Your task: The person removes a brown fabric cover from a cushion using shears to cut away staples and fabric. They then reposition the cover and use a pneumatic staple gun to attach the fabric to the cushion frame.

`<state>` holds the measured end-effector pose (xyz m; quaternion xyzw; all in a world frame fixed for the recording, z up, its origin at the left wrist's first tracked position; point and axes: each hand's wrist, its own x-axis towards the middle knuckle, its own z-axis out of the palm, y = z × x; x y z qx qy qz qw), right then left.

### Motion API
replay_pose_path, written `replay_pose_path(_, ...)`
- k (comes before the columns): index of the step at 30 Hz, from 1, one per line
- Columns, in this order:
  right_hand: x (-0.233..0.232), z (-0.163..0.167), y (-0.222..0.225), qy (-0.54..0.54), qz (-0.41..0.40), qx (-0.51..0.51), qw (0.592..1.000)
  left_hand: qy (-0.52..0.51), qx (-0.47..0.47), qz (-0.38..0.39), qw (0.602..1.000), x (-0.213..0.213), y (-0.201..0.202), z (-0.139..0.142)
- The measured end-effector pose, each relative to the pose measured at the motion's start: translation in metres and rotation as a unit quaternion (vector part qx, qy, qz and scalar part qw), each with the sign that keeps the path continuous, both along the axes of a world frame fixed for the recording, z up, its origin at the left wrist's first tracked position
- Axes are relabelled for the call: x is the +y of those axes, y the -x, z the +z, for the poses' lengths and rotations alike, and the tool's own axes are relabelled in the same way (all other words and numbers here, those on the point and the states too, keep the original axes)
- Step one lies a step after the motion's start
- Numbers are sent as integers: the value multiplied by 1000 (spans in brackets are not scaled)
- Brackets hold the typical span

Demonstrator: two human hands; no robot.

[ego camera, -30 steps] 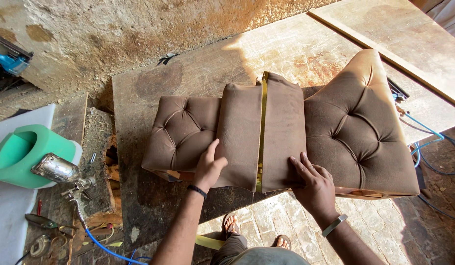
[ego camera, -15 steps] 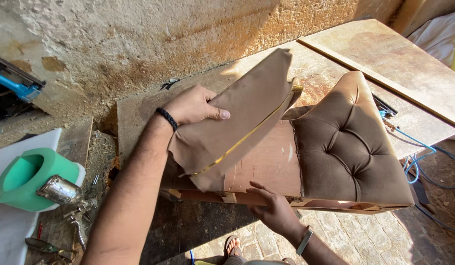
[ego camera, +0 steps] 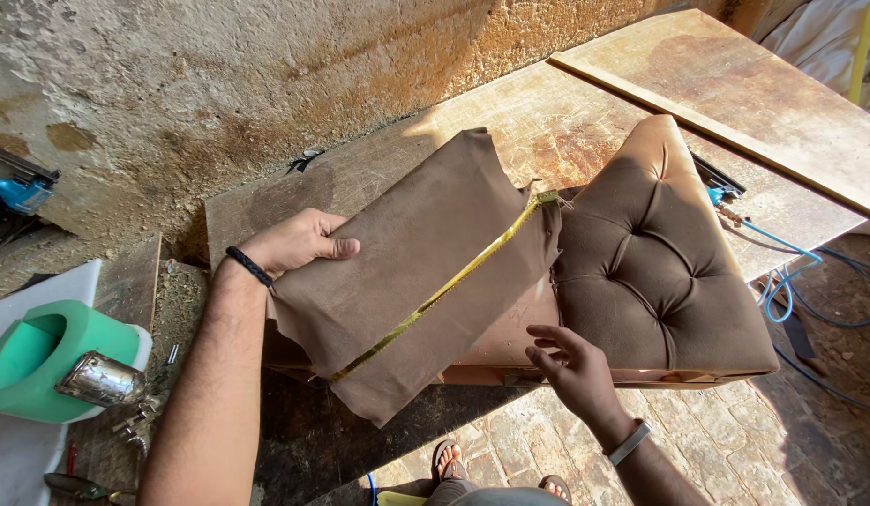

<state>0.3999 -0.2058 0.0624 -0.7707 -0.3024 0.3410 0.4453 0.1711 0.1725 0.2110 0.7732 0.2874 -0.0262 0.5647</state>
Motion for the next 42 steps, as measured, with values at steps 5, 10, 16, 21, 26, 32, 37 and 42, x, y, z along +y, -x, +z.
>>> replay_pose_path(5,20,17,-1,-69,5,-119,990,35,-4,-11,999,-16,-8,-16)
replay_pose_path(10,27,21,4,-59,19,-122,991,42,9,17,999,-20,-6,-28)
replay_pose_path(16,28,19,16,-53,29,-114,992,52,14,35,998,-17,-3,-33)
replay_pose_path(21,24,17,17,-31,43,-141,989,60,20,46,997,-7,0,-47)
replay_pose_path(26,23,11,23,-5,74,-99,992,-104,73,99,987,-2,-11,-70)
replay_pose_path(32,27,3,37,-28,80,-84,993,-338,101,58,934,-63,-77,-111)
replay_pose_path(37,31,-13,30,-26,60,-95,993,-469,125,-4,875,-94,-108,-134)
replay_pose_path(42,34,-29,21,-42,7,-76,996,-508,126,-17,852,-95,-107,-147)
